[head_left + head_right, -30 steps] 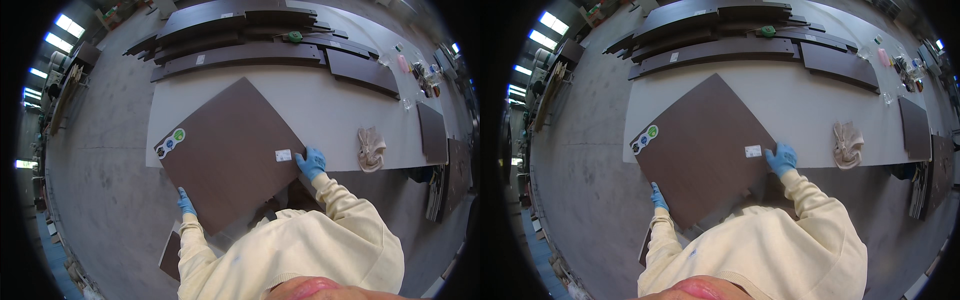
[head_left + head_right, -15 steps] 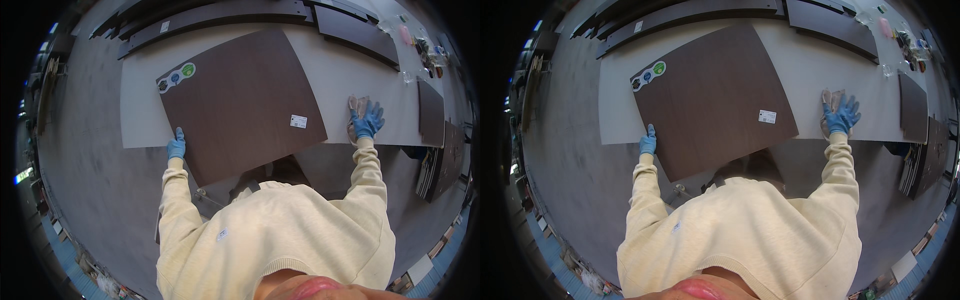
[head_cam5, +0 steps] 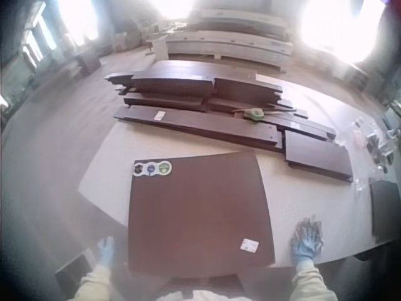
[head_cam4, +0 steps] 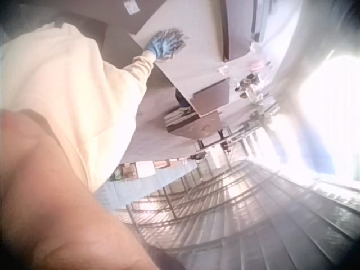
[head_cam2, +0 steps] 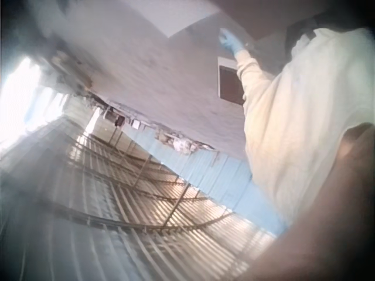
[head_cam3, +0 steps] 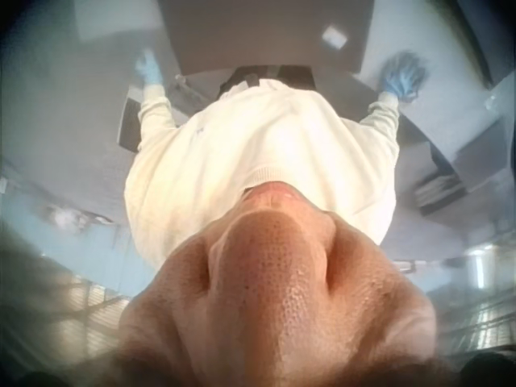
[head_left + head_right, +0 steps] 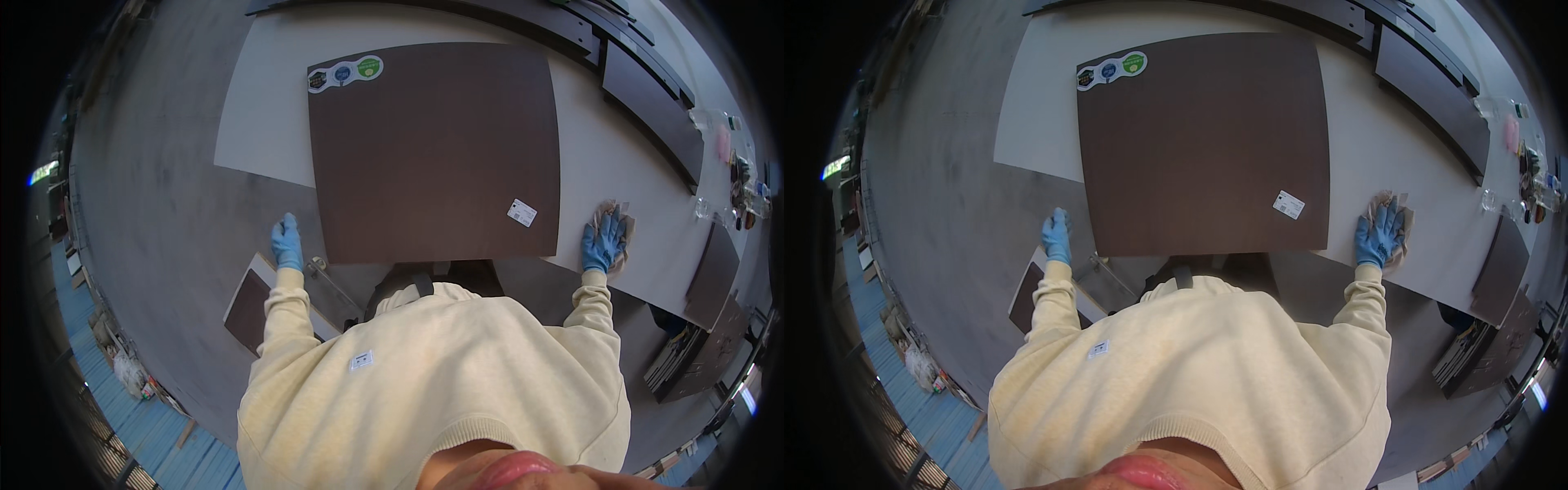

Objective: The person wipes brown rectangular panels with a cloth, flips them over, and stacks them on a pile. They repeat this process for multiple panels, occasionally picking up a bottle and applying liquid to the cloth before wiping.

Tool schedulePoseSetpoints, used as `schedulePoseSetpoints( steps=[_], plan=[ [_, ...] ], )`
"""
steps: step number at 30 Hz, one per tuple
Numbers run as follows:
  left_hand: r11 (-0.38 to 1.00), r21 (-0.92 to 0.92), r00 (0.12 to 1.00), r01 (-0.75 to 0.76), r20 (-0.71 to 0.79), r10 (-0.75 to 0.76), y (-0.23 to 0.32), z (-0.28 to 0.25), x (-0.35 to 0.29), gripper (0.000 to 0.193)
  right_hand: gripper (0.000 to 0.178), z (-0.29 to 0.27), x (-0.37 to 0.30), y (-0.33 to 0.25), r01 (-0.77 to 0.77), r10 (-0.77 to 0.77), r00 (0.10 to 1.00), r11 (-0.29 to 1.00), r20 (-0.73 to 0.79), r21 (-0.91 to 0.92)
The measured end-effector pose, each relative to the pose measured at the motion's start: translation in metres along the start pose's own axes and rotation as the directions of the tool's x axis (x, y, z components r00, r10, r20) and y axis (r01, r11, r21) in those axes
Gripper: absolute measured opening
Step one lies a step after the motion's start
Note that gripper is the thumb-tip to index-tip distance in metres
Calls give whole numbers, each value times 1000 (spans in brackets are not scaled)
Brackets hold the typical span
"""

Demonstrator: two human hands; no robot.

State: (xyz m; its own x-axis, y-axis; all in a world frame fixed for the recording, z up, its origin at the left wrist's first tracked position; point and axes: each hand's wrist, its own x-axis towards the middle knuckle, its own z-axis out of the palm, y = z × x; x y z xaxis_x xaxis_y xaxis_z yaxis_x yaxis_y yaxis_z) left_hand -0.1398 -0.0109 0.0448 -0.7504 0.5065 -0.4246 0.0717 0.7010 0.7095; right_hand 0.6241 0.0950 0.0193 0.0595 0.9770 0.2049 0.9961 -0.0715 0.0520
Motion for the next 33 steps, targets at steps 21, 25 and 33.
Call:
schedulePoseSetpoints(
  steps=[21, 25, 33],
  plan=[
    [383, -738, 815, 555, 391, -428, -81, 48, -91, 35, 48, 8, 231, -530, 682, -641, 728, 642, -244, 349],
    [370, -746, 825, 553, 430, -366, -79, 47, -88, 36, 52, 29, 249, -637, 768, -727, 635, 559, -261, 312],
    [89, -711, 714, 698, 681, -160, -63, 23, -77, 85, 42, -65, -42, -559, 820, -948, 1, -181, -317, 543]
  ],
)
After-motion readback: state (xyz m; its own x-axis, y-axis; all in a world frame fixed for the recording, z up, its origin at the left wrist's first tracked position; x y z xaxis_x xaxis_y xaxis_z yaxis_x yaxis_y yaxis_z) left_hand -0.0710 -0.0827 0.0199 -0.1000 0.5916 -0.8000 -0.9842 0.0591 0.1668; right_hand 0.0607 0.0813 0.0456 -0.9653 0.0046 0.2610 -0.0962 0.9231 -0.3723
